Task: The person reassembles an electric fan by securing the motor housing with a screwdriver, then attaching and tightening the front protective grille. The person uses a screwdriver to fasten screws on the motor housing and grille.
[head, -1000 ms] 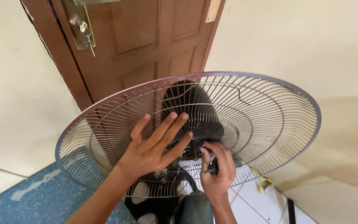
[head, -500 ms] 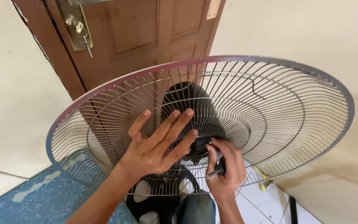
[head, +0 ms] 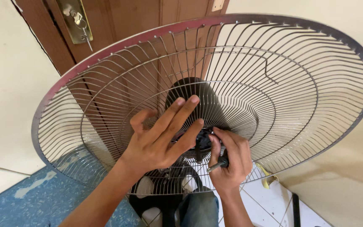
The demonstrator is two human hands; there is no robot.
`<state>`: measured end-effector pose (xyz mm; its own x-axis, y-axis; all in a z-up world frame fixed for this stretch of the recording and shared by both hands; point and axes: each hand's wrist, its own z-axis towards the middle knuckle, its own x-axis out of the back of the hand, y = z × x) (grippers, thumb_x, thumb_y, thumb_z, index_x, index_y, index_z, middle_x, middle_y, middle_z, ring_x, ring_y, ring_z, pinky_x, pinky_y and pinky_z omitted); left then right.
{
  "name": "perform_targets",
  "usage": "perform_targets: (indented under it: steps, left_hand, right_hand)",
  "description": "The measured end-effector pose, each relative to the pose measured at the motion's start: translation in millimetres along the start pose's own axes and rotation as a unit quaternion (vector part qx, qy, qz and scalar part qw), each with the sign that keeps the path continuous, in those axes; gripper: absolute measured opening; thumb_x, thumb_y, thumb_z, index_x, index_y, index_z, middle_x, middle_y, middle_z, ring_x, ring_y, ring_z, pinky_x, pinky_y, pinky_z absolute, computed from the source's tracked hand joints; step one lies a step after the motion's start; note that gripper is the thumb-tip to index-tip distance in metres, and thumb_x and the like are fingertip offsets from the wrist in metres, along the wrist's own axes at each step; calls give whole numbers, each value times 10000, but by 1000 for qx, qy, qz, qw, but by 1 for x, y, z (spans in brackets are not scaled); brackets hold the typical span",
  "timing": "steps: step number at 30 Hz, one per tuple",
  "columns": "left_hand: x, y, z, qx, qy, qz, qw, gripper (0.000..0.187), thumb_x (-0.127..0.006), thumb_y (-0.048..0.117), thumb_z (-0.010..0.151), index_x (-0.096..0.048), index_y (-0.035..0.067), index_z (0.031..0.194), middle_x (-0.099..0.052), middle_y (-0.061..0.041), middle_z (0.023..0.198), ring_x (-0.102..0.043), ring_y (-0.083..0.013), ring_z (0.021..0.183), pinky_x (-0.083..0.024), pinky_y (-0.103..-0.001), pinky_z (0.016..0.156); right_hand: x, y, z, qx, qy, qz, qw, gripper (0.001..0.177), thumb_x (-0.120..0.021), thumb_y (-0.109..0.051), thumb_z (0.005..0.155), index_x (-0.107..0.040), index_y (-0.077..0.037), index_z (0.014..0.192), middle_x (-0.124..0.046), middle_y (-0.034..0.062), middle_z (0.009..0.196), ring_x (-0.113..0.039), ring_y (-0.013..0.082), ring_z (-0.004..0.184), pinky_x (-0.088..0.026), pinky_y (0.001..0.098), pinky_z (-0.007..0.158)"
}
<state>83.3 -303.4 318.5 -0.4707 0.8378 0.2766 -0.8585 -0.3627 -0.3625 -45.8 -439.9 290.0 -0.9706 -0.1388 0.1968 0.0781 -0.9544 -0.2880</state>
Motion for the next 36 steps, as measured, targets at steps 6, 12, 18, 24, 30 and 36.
perform_targets:
  steps: [6,12,18,24,30,36]
  left_hand:
    - [1,2,-1,11,-13,-8,1000,259,-670,337,1106,-628,209,1327,-625,-71,1492,-556,-179,1376,-366,-428,969]
    - [1,2,0,35,-7,-14,999,247,-688,329,1103,-632,199,1305,-628,-71,1486,-559,-181,1372,-371,-428,984]
    - [-5,0,-4,35,6,-36,999,275,-667,372,1102,-635,198,1313,-629,-88,1471,-576,-203,1343,-372,-421,974]
    - [-7,2,-9,30,19,-26,999,244,-672,339,1103,-614,223,1310,-640,-79,1467,-587,-187,1333,-356,-417,969]
    - [-10,1,-11,40,30,-44,998,247,-690,314,1094,-626,242,1321,-649,-71,1453,-599,-177,1310,-340,-400,979]
    - [-10,-3,-13,46,29,-67,996,263,-691,354,1079,-630,243,1309,-652,-68,1447,-604,-172,1300,-336,-402,973]
  right_hand:
    - [0,-4,3,28,-5,2,1000,260,-817,74,848,-726,-4,1079,-693,106,997,-676,245,907,-537,353,804]
    - [-3,-10,8,38,0,4,999,280,-824,77,828,-732,-9,1078,-703,100,998,-679,244,913,-544,350,819]
    - [-8,-9,8,41,13,-8,999,268,-831,80,833,-725,-2,1065,-723,104,997,-687,241,899,-543,338,808]
    - [-9,-4,4,55,17,-28,998,261,-831,61,832,-727,-6,1063,-722,110,986,-685,244,884,-538,337,793]
    - [-13,-1,-1,64,28,-51,996,255,-838,29,835,-745,-21,1068,-722,103,970,-680,226,872,-525,327,775]
    - [-15,2,-3,70,29,-56,996,259,-826,40,827,-746,-19,1066,-724,101,973,-673,224,867,-515,329,767]
